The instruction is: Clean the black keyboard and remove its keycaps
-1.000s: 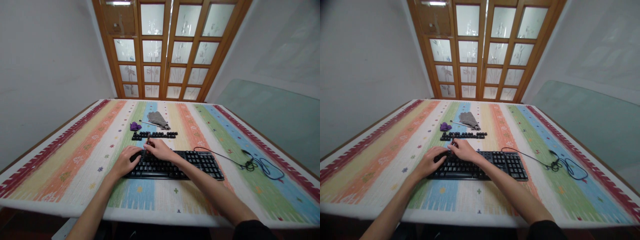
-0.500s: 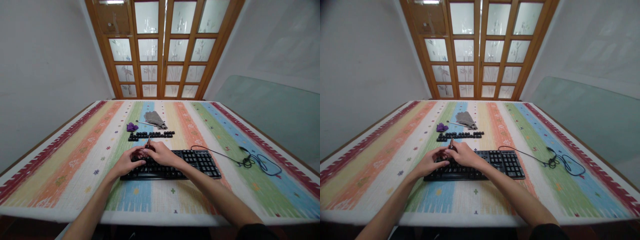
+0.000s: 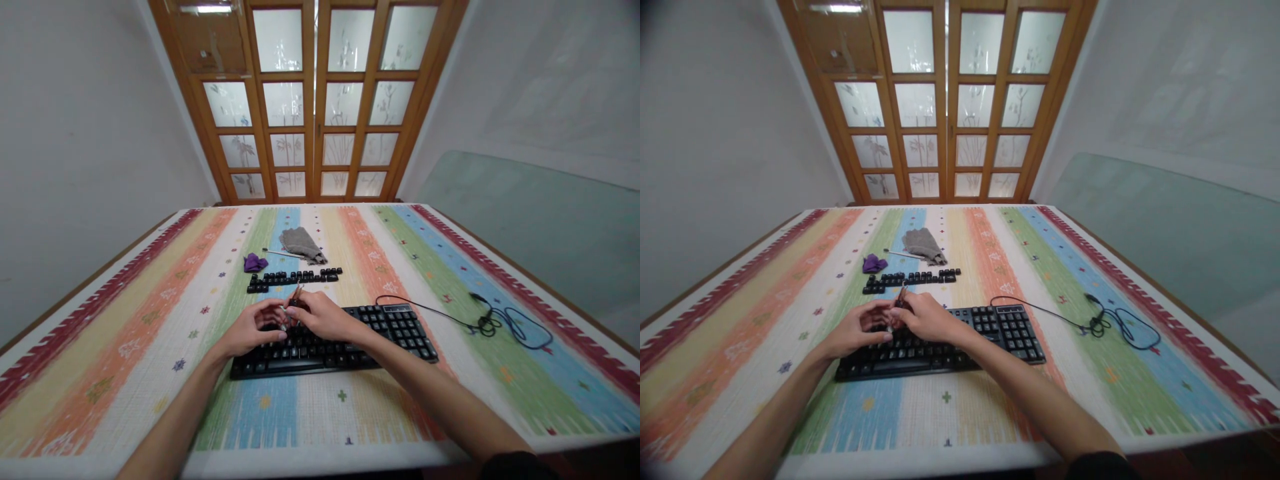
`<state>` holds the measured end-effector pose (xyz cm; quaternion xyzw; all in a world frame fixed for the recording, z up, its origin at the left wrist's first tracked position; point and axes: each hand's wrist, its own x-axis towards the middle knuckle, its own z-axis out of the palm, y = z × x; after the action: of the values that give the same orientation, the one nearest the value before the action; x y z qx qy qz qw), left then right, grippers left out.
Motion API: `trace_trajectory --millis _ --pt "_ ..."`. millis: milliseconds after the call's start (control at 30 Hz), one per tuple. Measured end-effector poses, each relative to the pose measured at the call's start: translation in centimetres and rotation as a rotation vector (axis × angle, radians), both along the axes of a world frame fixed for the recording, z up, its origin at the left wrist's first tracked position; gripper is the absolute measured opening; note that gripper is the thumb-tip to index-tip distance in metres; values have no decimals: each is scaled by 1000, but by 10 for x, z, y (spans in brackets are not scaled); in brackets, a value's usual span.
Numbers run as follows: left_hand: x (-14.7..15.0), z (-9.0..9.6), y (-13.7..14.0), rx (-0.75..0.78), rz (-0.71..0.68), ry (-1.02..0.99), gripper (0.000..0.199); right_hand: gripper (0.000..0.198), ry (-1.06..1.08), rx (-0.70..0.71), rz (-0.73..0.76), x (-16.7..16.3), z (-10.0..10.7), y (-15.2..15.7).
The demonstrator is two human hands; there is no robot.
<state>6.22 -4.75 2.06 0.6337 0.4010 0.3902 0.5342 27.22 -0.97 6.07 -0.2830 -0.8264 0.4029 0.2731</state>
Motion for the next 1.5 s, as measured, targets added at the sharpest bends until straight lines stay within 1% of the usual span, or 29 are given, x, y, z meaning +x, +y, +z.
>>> trace_trajectory --millis 67,133,200,267,333,400,500,600,667,833,967,1200,1333,1500 --pt "-1 -1 1 13 2 8 58 11 4 -50 10 2 -1 3" --pt "-1 -1 2 62 24 64 50 12 5 -71 8 4 -2 5" --pt "-1 2 3 171 44 187 36 13 11 -60 -3 5 -4 6" --pt "-1 6 3 321 53 347 21 13 26 -48 -14 5 -5 7" --pt "-1 9 2 458 70 483 14 13 38 -42 -23 4 -6 7" --pt "-1 11 2 551 99 552 11 13 39 -39 -37 2 -7 8" --pt "-4 10 5 638 137 600 10 11 11 -11 -102 0 -8 10" --pt "-12 7 17 725 203 672 9 9 -24 16 -183 -1 -9 11" --pt "-20 5 30 776 247 747 9 9 -37 9 -206 0 -9 12" --pt "-35 -2 66 787 196 958 8 10 -32 3 -206 2 -9 12" --pt "-36 -6 82 798 161 1055 7 10 -27 -2 -211 4 -9 11" --pt "-37 -10 89 810 160 1151 9 11 -5 -10 -205 5 -7 9" --pt "-37 -7 89 815 136 1153 11 10 -3 -23 -201 4 -6 7" --pt "-37 -4 88 816 135 1091 11 11 -10 -26 -191 4 -6 7"
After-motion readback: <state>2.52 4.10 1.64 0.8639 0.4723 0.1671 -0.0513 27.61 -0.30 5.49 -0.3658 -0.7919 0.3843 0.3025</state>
